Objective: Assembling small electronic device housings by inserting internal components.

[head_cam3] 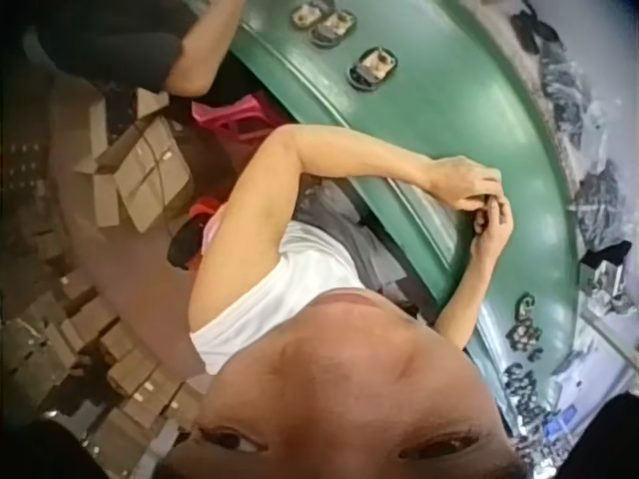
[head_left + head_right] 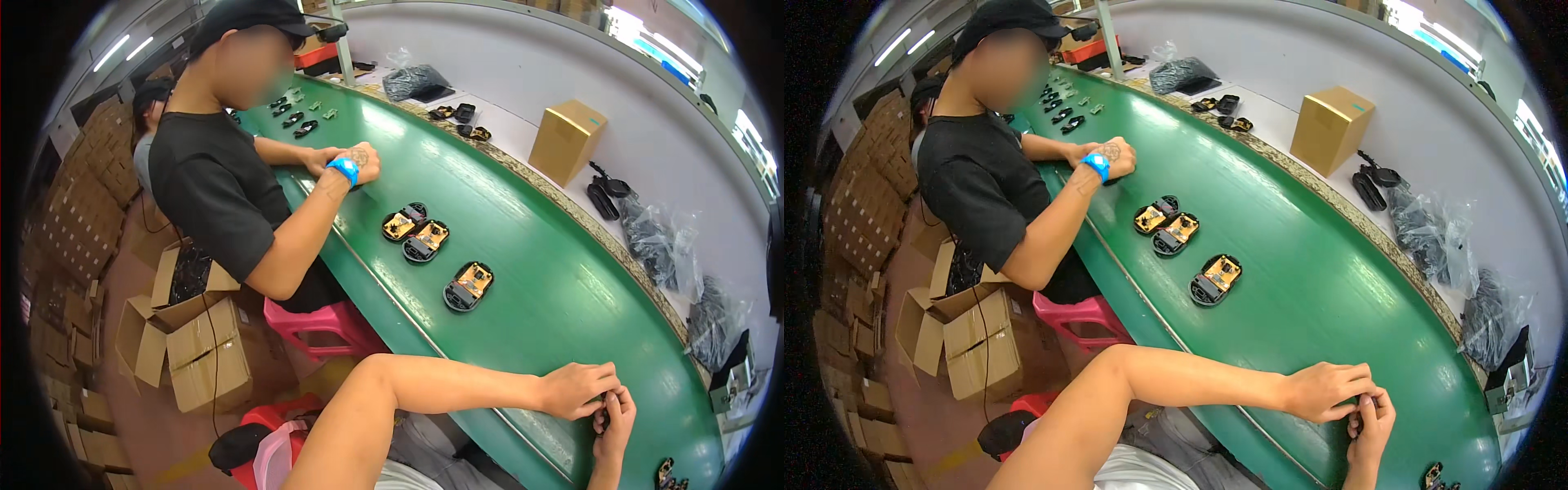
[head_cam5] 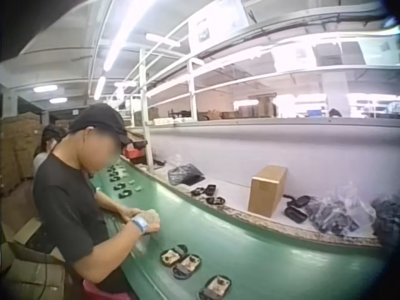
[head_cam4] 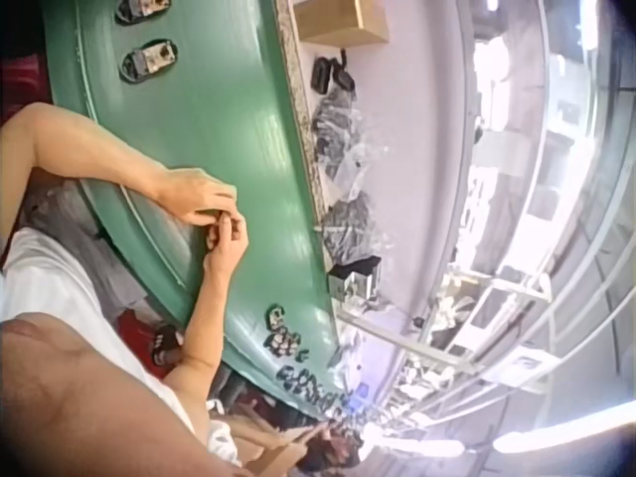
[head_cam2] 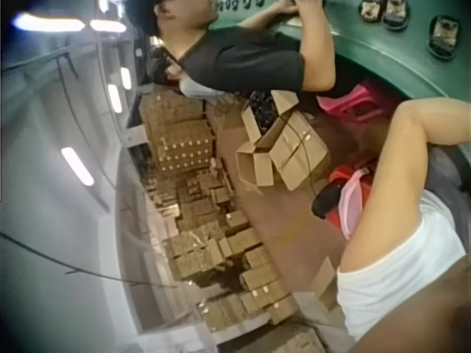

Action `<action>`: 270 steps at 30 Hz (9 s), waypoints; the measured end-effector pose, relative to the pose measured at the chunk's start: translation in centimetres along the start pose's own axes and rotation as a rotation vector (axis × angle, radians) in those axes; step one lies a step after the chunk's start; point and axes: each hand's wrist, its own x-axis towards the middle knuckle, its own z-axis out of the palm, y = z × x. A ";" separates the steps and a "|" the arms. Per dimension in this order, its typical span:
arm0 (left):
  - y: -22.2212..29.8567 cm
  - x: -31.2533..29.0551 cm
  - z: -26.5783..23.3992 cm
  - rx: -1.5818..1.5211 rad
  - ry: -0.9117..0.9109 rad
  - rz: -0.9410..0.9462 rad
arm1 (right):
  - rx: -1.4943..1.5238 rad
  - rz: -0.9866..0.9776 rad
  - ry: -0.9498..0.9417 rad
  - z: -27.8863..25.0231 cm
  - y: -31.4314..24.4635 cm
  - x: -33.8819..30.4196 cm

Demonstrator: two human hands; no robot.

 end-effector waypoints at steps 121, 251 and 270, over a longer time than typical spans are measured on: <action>1.2 -0.1 -5.4 -0.048 0.086 -0.128 | -0.144 -0.056 0.084 5.0 -3.9 -1.8; -1.1 -0.1 -7.9 -0.025 -0.076 -0.057 | -0.092 -0.151 -0.011 6.8 -1.7 -0.8; -0.9 -0.2 -8.5 0.076 -0.065 -0.087 | -0.141 -0.250 0.043 7.2 -1.6 -0.9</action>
